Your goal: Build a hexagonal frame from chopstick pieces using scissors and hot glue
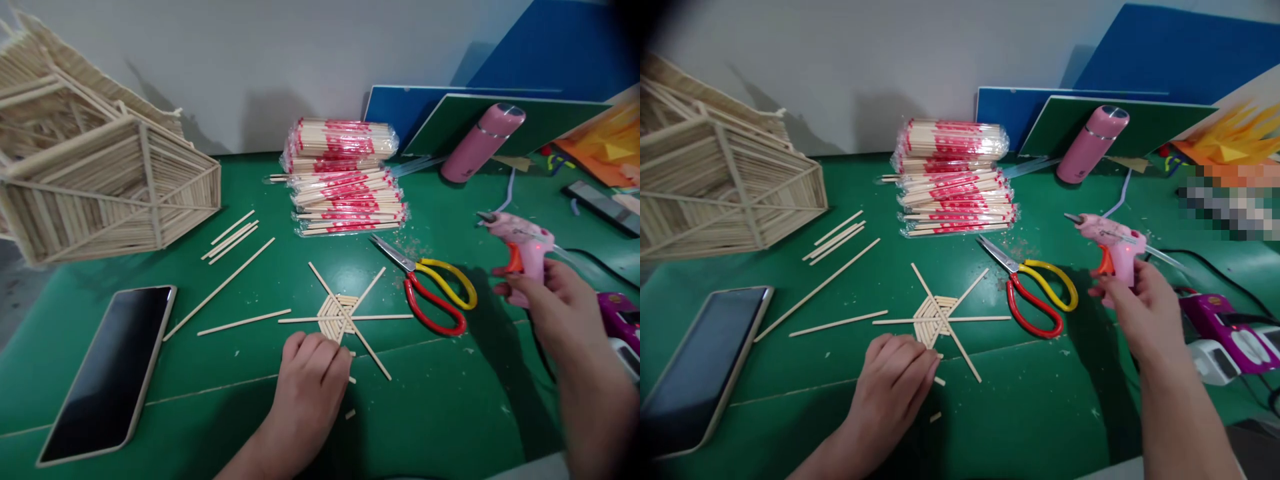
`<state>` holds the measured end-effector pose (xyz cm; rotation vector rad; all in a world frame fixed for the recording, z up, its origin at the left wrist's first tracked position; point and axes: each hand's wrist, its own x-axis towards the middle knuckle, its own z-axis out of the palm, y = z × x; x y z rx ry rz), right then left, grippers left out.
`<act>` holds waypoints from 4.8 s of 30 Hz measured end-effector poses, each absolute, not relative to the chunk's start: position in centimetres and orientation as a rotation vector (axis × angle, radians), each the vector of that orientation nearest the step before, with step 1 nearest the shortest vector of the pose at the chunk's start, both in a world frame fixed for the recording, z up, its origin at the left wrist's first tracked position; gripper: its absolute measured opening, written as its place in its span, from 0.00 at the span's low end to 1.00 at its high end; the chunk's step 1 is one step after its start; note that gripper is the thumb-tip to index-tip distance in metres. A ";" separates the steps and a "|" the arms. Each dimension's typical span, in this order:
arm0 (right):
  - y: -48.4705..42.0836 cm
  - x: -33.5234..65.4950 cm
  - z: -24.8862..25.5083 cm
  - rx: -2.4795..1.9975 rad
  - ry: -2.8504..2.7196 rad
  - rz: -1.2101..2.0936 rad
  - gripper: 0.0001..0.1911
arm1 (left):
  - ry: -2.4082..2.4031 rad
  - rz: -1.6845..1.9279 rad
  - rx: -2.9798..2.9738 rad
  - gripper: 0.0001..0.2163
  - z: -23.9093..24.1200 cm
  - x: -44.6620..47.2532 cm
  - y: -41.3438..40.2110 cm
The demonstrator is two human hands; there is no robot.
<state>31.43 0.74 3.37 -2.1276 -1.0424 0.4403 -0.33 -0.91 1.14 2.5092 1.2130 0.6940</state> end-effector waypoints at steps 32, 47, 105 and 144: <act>-7.3 23.1 2.8 -1.779 -1.490 1.258 0.13 | 1.177 0.761 2.642 0.07 0.1 -0.3 -1.8; -4.1 21.6 3.2 -1.512 -0.905 1.179 0.10 | 1.441 0.571 2.158 0.06 2.2 -1.1 -1.5; -3.2 21.4 4.1 -1.289 -0.659 1.223 0.06 | 1.656 0.117 2.347 0.10 3.0 -1.0 -4.8; -2.1 21.7 3.0 -1.267 -0.428 1.116 0.08 | 1.579 0.349 2.495 0.10 1.5 -0.9 -2.9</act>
